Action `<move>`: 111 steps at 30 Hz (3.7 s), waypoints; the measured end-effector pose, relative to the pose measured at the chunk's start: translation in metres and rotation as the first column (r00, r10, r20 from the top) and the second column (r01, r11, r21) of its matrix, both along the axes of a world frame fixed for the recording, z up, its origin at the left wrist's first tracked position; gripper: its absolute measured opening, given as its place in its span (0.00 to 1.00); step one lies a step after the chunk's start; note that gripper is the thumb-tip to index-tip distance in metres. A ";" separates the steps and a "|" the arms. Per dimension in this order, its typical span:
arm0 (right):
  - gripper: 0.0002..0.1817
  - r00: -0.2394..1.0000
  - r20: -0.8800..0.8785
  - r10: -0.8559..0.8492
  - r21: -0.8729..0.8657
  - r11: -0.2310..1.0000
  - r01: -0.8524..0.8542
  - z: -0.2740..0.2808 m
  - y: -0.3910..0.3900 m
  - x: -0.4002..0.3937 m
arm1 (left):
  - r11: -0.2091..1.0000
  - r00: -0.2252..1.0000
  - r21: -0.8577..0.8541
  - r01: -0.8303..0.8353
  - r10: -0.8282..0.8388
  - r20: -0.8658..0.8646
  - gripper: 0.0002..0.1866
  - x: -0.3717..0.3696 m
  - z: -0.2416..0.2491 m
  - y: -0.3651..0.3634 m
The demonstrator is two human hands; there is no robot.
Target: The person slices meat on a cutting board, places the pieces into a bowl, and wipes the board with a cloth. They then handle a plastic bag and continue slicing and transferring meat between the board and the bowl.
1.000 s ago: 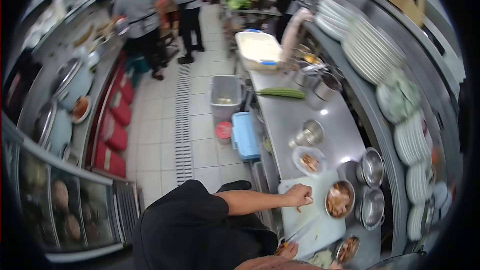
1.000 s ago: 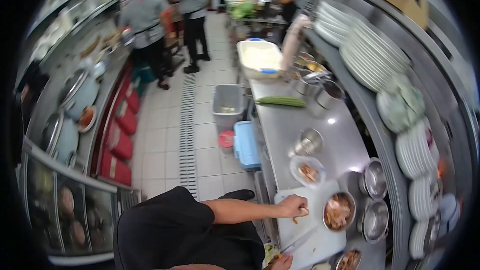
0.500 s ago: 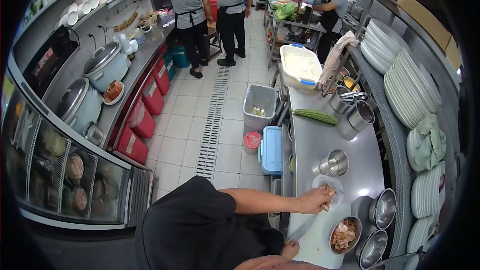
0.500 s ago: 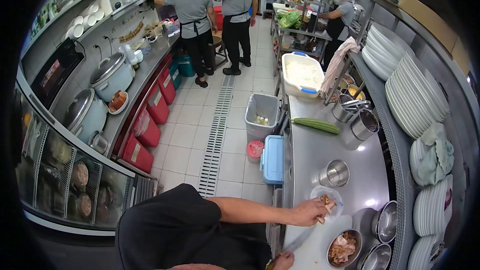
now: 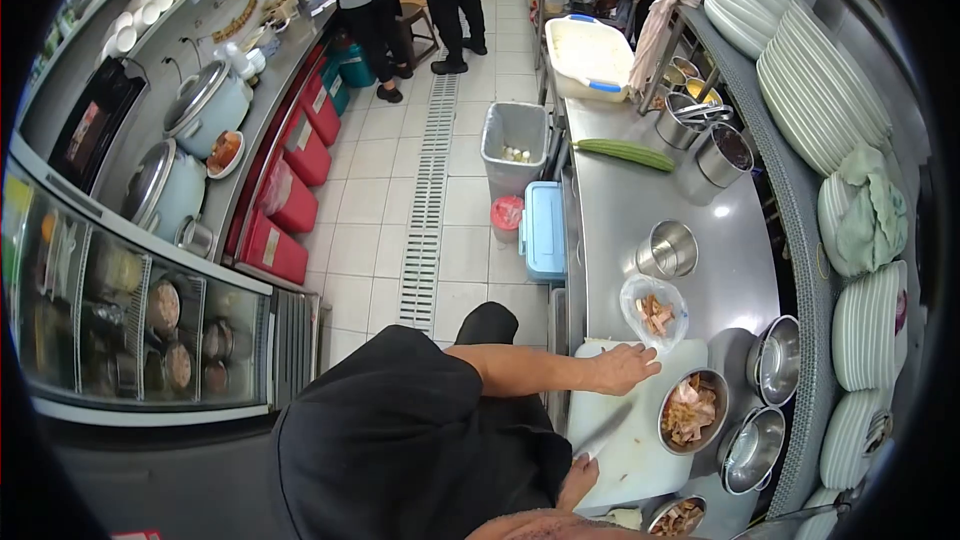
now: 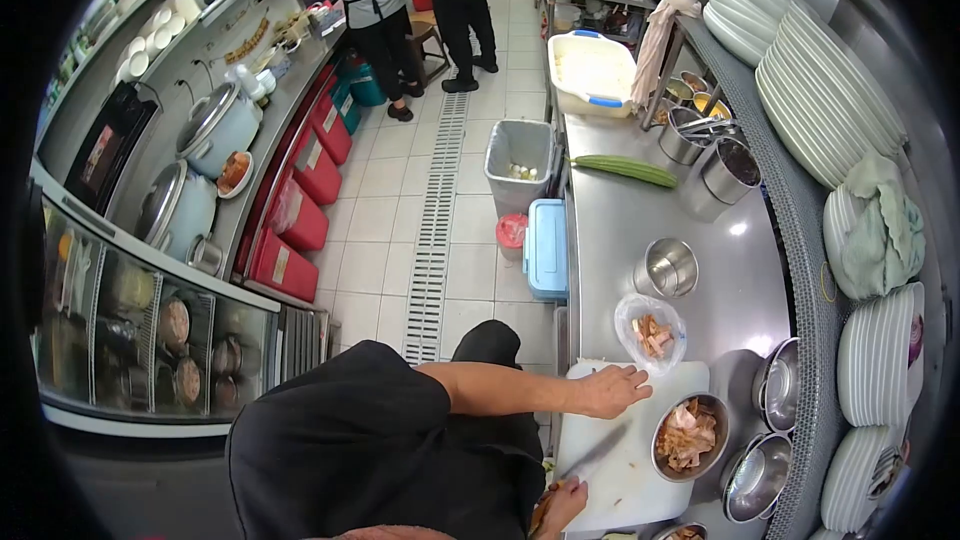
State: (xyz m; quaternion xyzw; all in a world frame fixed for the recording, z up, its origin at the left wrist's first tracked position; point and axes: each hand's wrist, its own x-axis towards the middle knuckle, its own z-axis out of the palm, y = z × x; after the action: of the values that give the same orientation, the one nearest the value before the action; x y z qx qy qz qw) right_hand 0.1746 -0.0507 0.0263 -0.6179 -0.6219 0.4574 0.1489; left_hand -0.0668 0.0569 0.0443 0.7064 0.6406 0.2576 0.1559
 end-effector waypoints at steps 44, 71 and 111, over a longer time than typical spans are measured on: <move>0.09 0.850 0.482 0.214 0.083 0.954 -0.288 0.053 0.008 -0.074 | 0.974 0.959 -0.093 0.204 -0.180 0.219 0.11 -0.021 -0.050 -0.006; 0.08 0.842 0.484 0.239 0.090 0.943 -0.319 0.037 -0.010 -0.058 | 0.983 0.959 -0.058 0.175 -0.157 0.234 0.08 -0.021 -0.052 -0.011; 0.19 0.797 -0.140 -0.587 -0.398 0.770 0.498 0.019 -0.093 0.048 | 0.977 0.979 0.070 0.200 -0.196 -0.062 0.14 -0.078 0.015 0.093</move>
State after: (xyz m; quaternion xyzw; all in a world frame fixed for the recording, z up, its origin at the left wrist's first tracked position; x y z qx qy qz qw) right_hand 0.2228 -0.1433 0.0452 -0.7236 -0.3013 0.5705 0.2454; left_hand -0.1452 0.1499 0.0595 0.7788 0.5609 0.2454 0.1364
